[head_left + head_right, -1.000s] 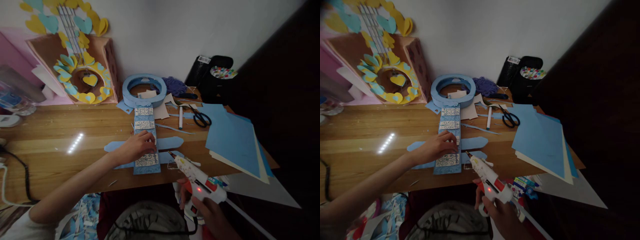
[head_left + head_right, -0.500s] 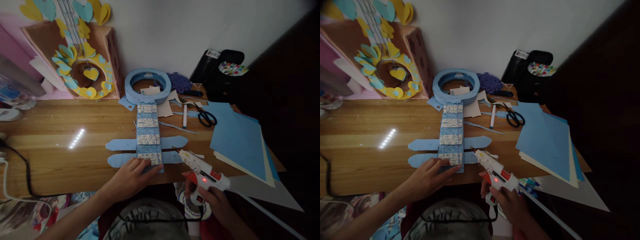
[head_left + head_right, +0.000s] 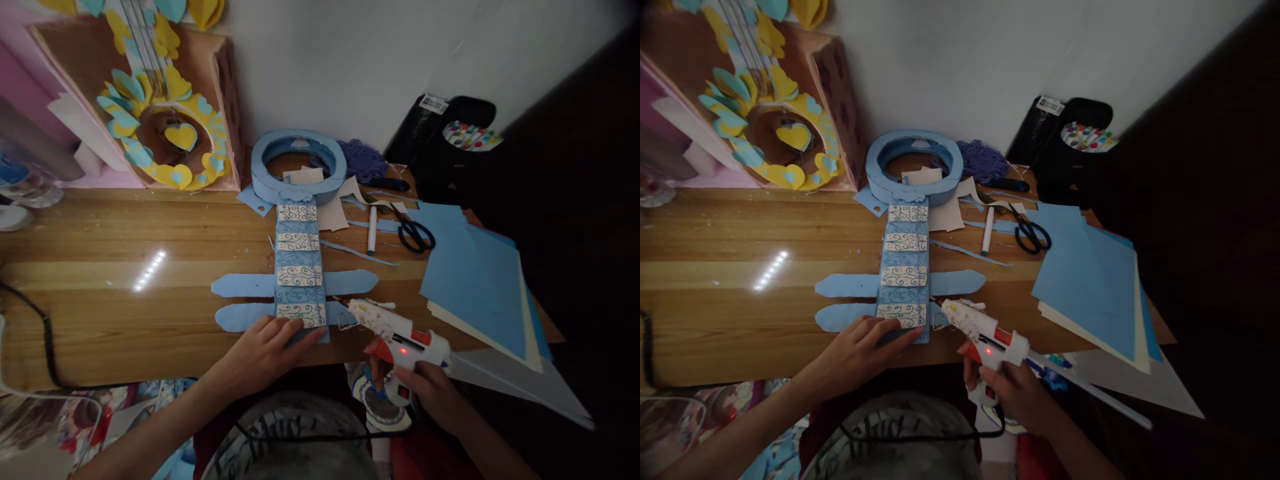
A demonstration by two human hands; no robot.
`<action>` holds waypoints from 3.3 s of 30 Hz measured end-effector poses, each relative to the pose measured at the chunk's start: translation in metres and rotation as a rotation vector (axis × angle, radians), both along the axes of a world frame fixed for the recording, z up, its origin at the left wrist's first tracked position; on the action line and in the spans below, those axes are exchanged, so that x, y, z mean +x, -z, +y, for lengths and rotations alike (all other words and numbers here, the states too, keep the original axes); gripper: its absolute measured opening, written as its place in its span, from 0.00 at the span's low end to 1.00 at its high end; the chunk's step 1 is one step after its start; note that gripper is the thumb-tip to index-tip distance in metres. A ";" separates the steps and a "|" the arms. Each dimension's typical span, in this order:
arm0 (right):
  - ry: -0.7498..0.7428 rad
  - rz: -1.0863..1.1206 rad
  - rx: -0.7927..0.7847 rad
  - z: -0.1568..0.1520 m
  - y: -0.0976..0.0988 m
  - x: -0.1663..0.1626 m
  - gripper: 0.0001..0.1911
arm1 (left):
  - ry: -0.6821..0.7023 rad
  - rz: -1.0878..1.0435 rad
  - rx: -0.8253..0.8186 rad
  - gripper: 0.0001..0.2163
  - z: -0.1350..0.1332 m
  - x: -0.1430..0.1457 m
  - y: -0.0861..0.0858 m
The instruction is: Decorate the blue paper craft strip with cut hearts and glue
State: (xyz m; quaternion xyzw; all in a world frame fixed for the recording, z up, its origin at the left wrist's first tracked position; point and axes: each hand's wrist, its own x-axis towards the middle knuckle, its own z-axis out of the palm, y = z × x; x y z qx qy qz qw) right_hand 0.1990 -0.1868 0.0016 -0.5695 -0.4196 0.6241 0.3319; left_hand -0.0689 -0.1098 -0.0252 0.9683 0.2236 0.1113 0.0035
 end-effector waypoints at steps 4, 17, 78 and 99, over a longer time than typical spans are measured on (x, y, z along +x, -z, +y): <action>0.027 0.066 0.009 0.001 0.006 0.001 0.17 | -0.014 0.007 -0.014 0.22 0.001 0.002 0.000; -0.044 -0.003 0.023 0.005 0.017 0.012 0.21 | -0.012 0.053 0.037 0.21 -0.002 -0.002 0.005; -0.275 -0.470 -0.181 0.045 -0.049 0.021 0.16 | -0.090 -0.021 0.101 0.23 -0.011 -0.003 0.026; -0.377 -0.447 -0.067 0.044 -0.033 0.035 0.18 | -0.121 -0.022 0.101 0.23 -0.012 -0.002 0.021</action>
